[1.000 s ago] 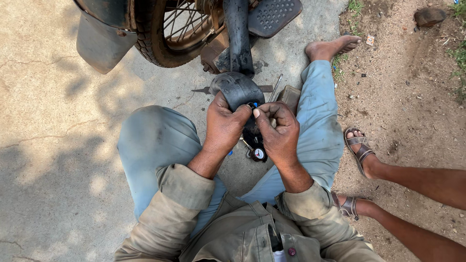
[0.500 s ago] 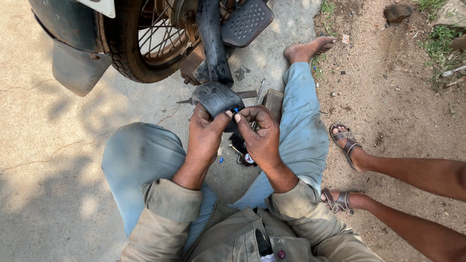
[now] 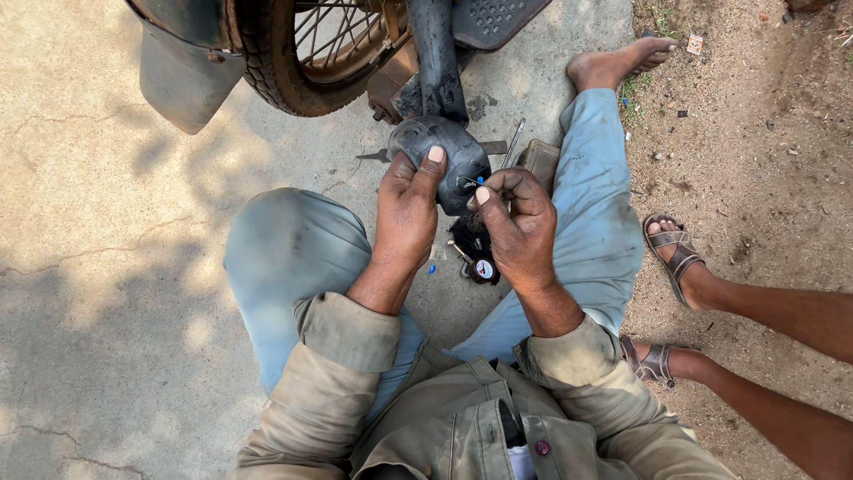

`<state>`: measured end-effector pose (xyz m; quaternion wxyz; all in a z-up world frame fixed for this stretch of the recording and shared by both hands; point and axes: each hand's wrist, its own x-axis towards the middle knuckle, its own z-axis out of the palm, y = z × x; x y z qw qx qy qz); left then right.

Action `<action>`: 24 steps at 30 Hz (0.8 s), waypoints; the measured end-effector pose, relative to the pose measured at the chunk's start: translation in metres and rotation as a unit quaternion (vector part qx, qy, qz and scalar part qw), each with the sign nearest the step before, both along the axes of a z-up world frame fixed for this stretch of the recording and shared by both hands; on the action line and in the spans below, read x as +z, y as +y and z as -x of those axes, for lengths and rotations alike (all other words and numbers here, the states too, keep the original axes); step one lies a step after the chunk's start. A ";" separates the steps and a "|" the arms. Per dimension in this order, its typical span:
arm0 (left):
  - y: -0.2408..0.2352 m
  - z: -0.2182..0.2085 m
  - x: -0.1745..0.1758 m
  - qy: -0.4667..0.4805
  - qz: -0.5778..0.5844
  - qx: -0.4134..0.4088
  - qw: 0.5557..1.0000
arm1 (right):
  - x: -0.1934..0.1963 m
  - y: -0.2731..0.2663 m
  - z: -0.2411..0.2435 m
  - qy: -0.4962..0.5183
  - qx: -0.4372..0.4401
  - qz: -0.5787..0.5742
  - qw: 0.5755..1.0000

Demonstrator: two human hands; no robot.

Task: The person is repairing a motorcycle tire. They apply glue to a patch, place it on the inner tube, and then use a hammer to secure the tire bead onto the rim.

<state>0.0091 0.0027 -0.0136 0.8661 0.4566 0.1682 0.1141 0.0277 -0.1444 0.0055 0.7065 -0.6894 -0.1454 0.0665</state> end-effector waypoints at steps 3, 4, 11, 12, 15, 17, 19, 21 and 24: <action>0.000 -0.001 -0.003 -0.008 0.000 0.001 1.000 | 0.001 -0.002 -0.002 0.013 0.007 0.012 1.000; 0.000 -0.002 -0.004 -0.010 0.003 0.001 1.000 | 0.001 -0.002 -0.003 0.014 0.007 0.030 0.999; 0.005 0.000 -0.005 0.021 0.006 0.001 1.000 | -0.003 -0.003 -0.009 0.107 0.014 -0.042 0.993; 0.006 0.001 -0.005 0.011 0.016 0.002 1.000 | -0.004 -0.006 -0.010 0.121 0.014 -0.066 0.990; 0.004 -0.001 -0.003 0.001 0.026 0.007 1.000 | -0.008 -0.011 -0.011 0.123 -0.010 -0.100 0.987; 0.007 -0.002 -0.001 0.005 0.037 0.009 0.999 | -0.013 -0.018 -0.014 0.105 -0.015 -0.114 0.988; 0.009 -0.002 0.002 0.013 0.061 0.004 0.998 | -0.023 -0.032 -0.017 0.095 -0.011 -0.096 0.991; 0.013 0.001 0.005 0.020 0.059 0.001 0.998 | -0.035 -0.050 -0.016 0.093 0.001 -0.050 0.994; 0.016 0.000 0.006 0.013 0.082 0.001 0.997 | -0.051 -0.069 -0.013 0.165 0.130 0.166 0.963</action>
